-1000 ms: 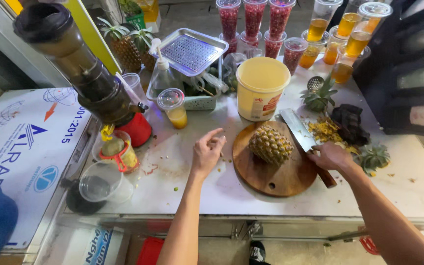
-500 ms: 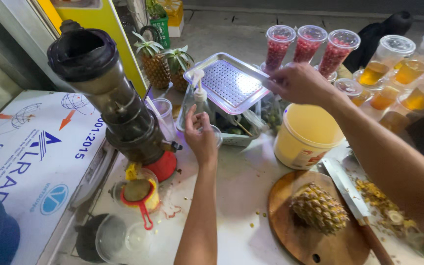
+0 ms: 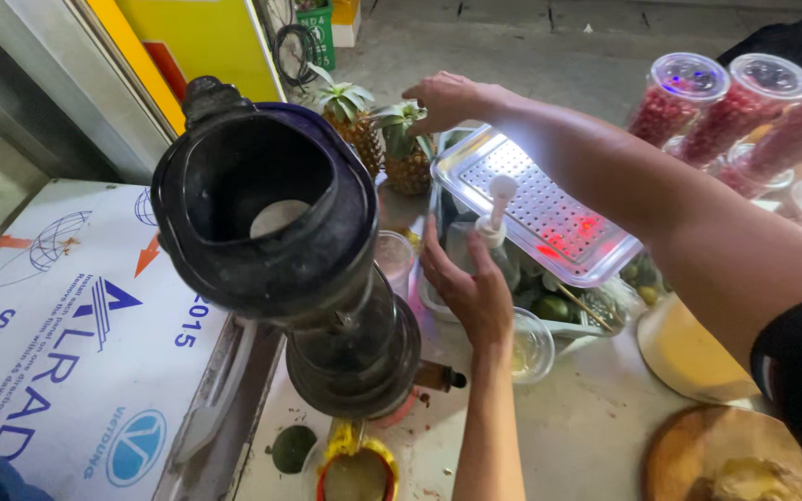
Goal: The person peels and slices several pineapples using a large knife on a wooden cutting board, placing the prepared fruit and waste into separate containers.
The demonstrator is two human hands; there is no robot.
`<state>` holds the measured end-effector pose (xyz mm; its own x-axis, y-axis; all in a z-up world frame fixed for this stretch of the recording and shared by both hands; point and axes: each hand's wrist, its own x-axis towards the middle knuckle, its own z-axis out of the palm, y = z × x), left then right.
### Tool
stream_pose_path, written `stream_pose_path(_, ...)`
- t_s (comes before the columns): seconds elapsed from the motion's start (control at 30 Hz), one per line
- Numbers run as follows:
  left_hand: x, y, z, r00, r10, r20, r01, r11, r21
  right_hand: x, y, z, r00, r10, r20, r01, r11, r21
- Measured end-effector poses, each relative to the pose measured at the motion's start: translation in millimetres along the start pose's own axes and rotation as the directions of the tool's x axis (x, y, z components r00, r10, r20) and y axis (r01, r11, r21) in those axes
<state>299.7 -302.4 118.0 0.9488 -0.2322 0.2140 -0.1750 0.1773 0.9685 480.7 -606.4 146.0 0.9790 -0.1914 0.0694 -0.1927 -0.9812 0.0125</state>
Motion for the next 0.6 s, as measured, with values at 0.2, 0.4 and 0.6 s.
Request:
stream_pose_path(0.2,10.4,-7.2,4.4,0.999,-0.032,0.038,0.031,0.999,0.029,40.9,7.8,33.0,0.972,0.126,0.197,-0.112,0.99,-0.081)
stream_pose_path(0.4,9.4,-9.8,6.8,0.996,-0.046,0.072,0.046,0.999,0.002,35.2,-6.5,40.0,0.982,0.075,0.175,-0.05,0.989,-0.139)
stream_pose_path(0.6,8.2,-15.5,7.2,0.998,-0.007,0.059,0.004,0.999,0.045,26.5,-23.0,44.0,0.99,-0.107,0.086,0.122,0.976,-0.182)
